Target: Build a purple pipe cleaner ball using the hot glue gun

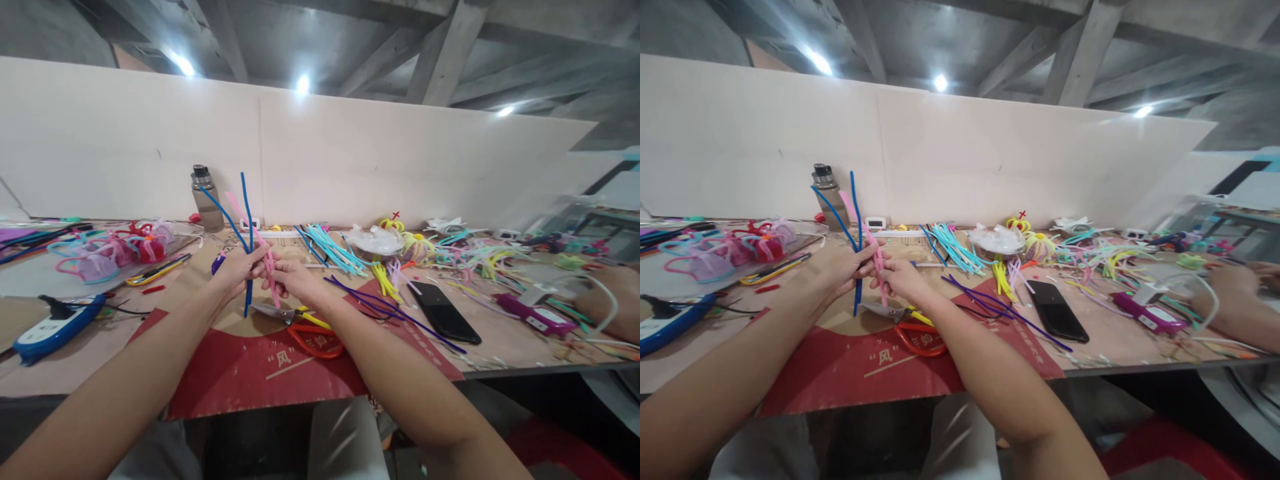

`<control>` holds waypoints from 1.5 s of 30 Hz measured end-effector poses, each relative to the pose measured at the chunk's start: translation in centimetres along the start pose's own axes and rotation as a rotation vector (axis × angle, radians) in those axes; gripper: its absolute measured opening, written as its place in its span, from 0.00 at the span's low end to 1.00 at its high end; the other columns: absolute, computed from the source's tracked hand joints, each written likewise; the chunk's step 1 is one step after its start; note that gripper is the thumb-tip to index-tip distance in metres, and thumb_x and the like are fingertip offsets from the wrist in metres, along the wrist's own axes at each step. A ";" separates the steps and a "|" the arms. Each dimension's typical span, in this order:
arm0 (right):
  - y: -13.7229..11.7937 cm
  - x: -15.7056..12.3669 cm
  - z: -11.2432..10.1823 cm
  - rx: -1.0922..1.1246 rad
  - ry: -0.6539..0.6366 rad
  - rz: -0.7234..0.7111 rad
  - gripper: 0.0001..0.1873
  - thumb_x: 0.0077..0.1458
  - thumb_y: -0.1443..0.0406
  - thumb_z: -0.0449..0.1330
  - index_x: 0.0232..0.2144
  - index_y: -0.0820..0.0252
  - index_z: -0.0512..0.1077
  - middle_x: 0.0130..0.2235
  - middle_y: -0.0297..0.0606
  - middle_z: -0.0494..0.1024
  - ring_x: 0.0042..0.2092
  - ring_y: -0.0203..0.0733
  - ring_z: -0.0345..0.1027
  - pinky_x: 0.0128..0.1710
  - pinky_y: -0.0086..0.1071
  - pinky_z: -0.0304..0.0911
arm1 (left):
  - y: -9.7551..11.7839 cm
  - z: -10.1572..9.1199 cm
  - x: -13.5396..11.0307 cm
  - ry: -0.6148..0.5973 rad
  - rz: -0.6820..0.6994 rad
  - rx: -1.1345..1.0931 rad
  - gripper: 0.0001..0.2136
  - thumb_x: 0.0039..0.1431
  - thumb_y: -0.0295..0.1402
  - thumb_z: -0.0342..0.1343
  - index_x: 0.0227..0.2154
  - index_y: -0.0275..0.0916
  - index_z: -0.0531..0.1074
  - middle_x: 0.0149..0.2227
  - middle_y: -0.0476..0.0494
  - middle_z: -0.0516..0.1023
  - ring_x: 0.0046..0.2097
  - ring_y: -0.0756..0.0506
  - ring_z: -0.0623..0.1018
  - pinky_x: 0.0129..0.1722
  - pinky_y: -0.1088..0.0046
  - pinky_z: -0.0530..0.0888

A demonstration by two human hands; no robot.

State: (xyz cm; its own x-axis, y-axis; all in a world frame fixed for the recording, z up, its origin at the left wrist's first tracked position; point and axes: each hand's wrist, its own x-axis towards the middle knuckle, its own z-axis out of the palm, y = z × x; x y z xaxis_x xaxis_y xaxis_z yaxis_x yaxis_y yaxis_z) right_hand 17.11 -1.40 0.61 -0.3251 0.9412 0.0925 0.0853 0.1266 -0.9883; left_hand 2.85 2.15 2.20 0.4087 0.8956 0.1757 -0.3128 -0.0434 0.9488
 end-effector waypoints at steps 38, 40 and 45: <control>-2.2 -0.9 -1.2 0.232 0.050 -0.040 0.08 0.56 0.63 0.56 0.28 0.62 0.69 0.17 0.23 0.63 0.14 0.25 0.50 0.13 0.22 0.41 | 7.2 -7.1 1.1 0.415 0.209 -0.377 0.11 0.65 0.35 0.52 0.31 0.31 0.70 0.22 0.50 0.71 0.13 0.61 0.56 0.11 0.85 0.48; -2.3 -0.7 -1.5 0.278 0.125 -0.076 0.08 0.55 0.62 0.57 0.28 0.62 0.69 0.17 0.23 0.64 0.14 0.25 0.49 0.13 0.22 0.42 | 7.0 -7.7 1.3 0.475 0.217 -0.293 0.12 0.63 0.37 0.54 0.29 0.32 0.70 0.22 0.47 0.73 0.14 0.60 0.56 0.11 0.84 0.47; -1.9 -0.5 -1.7 0.318 0.213 -0.080 0.10 0.52 0.59 0.59 0.30 0.62 0.69 0.18 0.25 0.65 0.15 0.26 0.50 0.13 0.23 0.44 | 5.4 -8.6 1.5 0.587 0.198 0.192 0.11 0.52 0.36 0.63 0.24 0.34 0.70 0.16 0.52 0.67 0.13 0.58 0.55 0.13 0.81 0.46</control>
State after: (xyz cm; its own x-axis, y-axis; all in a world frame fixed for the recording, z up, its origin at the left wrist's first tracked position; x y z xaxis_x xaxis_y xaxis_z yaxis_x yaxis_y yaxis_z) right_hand 18.73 -1.53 2.61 -0.1134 0.9803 0.1614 -0.2396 0.1307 -0.9620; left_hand -5.62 7.09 5.36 -0.1945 0.9533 0.2311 -0.1526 -0.2621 0.9529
